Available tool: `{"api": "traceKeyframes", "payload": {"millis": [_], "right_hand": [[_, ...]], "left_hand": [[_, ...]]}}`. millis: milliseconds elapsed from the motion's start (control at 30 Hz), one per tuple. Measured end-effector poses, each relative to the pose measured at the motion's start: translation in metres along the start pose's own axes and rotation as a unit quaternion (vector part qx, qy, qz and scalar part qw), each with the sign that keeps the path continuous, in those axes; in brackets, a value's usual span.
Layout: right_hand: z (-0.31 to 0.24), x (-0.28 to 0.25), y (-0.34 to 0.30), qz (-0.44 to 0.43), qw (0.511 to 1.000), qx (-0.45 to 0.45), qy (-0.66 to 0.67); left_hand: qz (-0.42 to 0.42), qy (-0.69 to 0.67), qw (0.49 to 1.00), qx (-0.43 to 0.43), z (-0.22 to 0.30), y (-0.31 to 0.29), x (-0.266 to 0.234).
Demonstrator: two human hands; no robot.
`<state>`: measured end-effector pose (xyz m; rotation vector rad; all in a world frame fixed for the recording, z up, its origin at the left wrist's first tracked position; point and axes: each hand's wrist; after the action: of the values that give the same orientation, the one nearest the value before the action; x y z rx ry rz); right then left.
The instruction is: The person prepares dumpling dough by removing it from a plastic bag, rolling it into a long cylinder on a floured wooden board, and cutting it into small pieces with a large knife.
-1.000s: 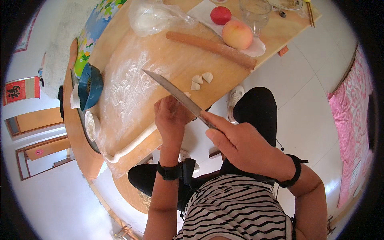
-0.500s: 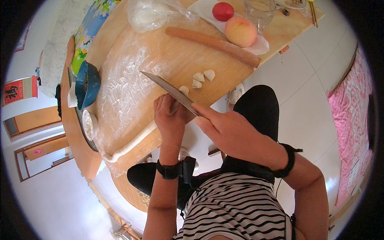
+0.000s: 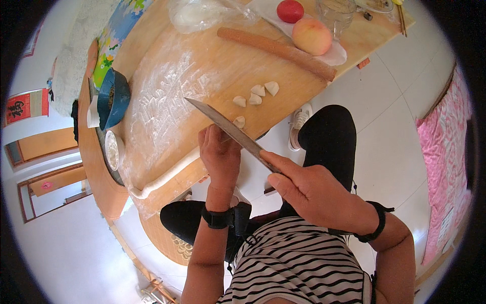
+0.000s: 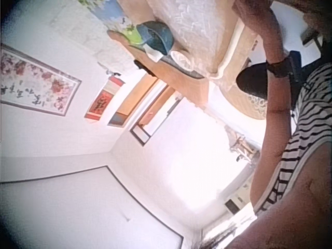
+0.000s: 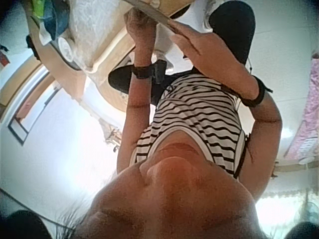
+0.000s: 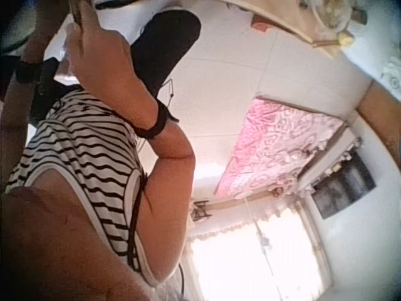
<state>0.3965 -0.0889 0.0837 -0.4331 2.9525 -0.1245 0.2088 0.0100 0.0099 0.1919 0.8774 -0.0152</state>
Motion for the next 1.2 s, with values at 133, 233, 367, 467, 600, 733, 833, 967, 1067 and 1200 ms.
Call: {"api": "traceKeyframes", "payload": {"millis": [133, 233, 367, 467, 600, 733, 833, 967, 1067, 1200], "right_hand": [[0.005, 0.004, -0.003, 0.016, 1.0, -0.015, -0.008], [0.008, 0.005, 0.003, 0.017, 0.999, -0.012, -0.039], [0.02, 0.015, 0.038, 0.028, 0.995, -0.031, -0.096], [0.016, 0.013, 0.048, 0.044, 0.995, -0.047, -0.076], [-0.001, 0.01, 0.034, 0.026, 0.999, -0.032, -0.029], [0.003, 0.016, 0.025, 0.015, 0.999, -0.045, -0.004], [0.004, 0.016, 0.024, 0.014, 0.999, -0.045, -0.012], [0.008, 0.015, 0.03, 0.009, 0.999, -0.031, -0.025], [0.015, 0.018, 0.049, 0.024, 0.997, -0.047, -0.061], [0.024, 0.034, 0.078, 0.071, 0.99, -0.106, -0.059]], "left_hand": [[0.017, 0.015, 0.999, 0.033, -0.007, -0.001, 0.005], [0.013, 0.023, 0.998, 0.065, -0.008, 0.002, 0.005], [-0.015, 0.04, 0.995, 0.093, -0.007, 0.006, -0.003], [-0.003, 0.059, 0.994, 0.094, -0.005, 0.011, -0.011], [0.011, -0.009, 1.0, 0.007, -0.022, 0.013, -0.012], [0.018, -0.042, 0.999, -0.026, -0.029, 0.014, -0.01], [0.018, -0.056, 0.998, -0.015, -0.032, 0.014, -0.008], [0.021, -0.032, 0.999, -0.001, -0.033, 0.014, -0.007], [0.01, 0.017, 0.999, 0.035, -0.03, 0.017, -0.011], [0.021, 0.004, 1.0, -0.001, -0.024, 0.014, -0.013]]}}
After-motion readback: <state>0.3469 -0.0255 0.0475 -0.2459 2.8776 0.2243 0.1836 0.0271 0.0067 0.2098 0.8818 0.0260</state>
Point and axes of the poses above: each hand's wrist, its own y-axis towards the middle knuckle, its own x-axis out of the palm, z = x × y, and after that the axes turned 10 degrees about -x, right-handed
